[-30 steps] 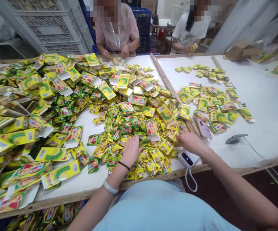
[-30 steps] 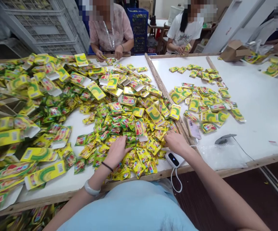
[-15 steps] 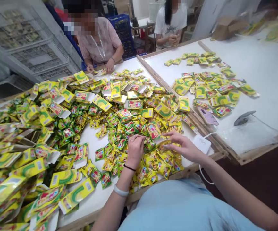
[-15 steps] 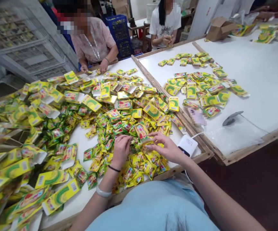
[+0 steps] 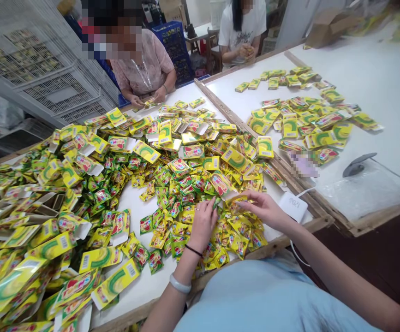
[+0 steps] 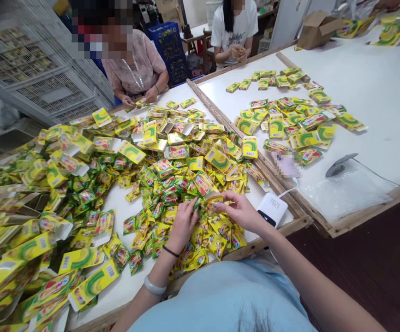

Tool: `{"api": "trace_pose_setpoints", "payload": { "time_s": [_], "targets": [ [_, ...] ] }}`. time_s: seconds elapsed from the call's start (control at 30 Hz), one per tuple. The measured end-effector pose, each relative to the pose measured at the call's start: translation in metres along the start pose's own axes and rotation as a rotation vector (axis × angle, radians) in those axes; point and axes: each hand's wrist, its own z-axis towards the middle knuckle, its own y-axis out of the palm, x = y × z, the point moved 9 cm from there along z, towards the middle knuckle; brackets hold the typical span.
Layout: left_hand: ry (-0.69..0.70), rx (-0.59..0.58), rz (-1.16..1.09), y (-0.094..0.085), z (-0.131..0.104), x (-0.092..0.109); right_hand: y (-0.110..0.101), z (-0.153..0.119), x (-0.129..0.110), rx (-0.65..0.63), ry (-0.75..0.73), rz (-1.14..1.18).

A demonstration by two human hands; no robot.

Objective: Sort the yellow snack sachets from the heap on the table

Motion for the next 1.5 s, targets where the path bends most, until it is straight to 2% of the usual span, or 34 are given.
{"api": "trace_pose_setpoints", "payload": {
  "time_s": [0.13,0.23,0.3,0.4,0.47,0.63,0.7,0.77,0.83,0.93,0.97,1.0,1.07,1.17,1.23,1.33,1.4,1.5],
  "targets": [
    [-0.217,0.04,-0.435,-0.014,-0.004,-0.01,0.017,-0.004,-0.004,-0.087,-0.022,0.099],
    [-0.288,-0.018,-0.668,-0.015,-0.008,-0.001,0.034,-0.001,-0.012,-0.131,-0.104,0.048],
    [-0.329,-0.056,-0.714,-0.016,-0.012,0.006,0.041,0.004,-0.015,-0.096,-0.138,-0.026],
    [-0.389,-0.099,-0.648,-0.02,-0.022,0.012,0.045,0.007,-0.012,-0.039,-0.123,-0.099],
    [-0.388,-0.096,-0.605,-0.022,-0.027,0.014,0.048,0.007,-0.008,-0.044,-0.106,-0.101],
    [-0.31,0.077,-0.513,-0.02,-0.036,0.017,0.06,0.002,0.012,-0.145,-0.001,0.17],
    [-0.228,0.061,-0.446,-0.013,-0.036,0.023,0.064,-0.001,0.016,-0.212,0.018,0.261],
    [-0.094,-0.002,-0.343,-0.009,-0.03,0.036,0.062,-0.005,0.014,-0.282,0.002,0.224],
    [0.054,-0.077,-0.189,-0.008,-0.017,0.05,0.048,-0.01,0.009,-0.268,-0.036,0.004],
    [0.221,-0.126,0.111,-0.015,0.017,0.064,0.013,-0.021,-0.008,-0.086,-0.137,-0.591],
    [0.272,-0.125,0.206,-0.017,0.031,0.067,0.007,-0.026,-0.014,-0.04,-0.18,-0.794],
    [0.33,-0.125,0.294,-0.018,0.044,0.07,0.007,-0.032,-0.018,-0.03,-0.223,-0.972],
    [0.452,-0.172,0.435,-0.011,0.064,0.073,0.02,-0.042,-0.014,-0.087,-0.291,-1.218],
    [0.573,-0.249,0.559,0.004,0.079,0.071,0.042,-0.051,0.005,-0.175,-0.306,-1.323],
    [0.596,-0.252,0.572,0.004,0.08,0.07,0.046,-0.052,0.015,-0.165,-0.283,-1.305],
    [0.545,-0.242,0.444,-0.012,0.071,0.068,0.037,-0.05,0.016,-0.153,-0.268,-1.252],
    [0.458,-0.247,0.252,-0.026,0.061,0.064,0.021,-0.046,0.002,-0.092,-0.287,-1.118],
    [0.252,-0.247,-0.09,-0.041,0.039,0.052,-0.007,-0.04,-0.028,0.094,-0.312,-0.772]
  ]
}}
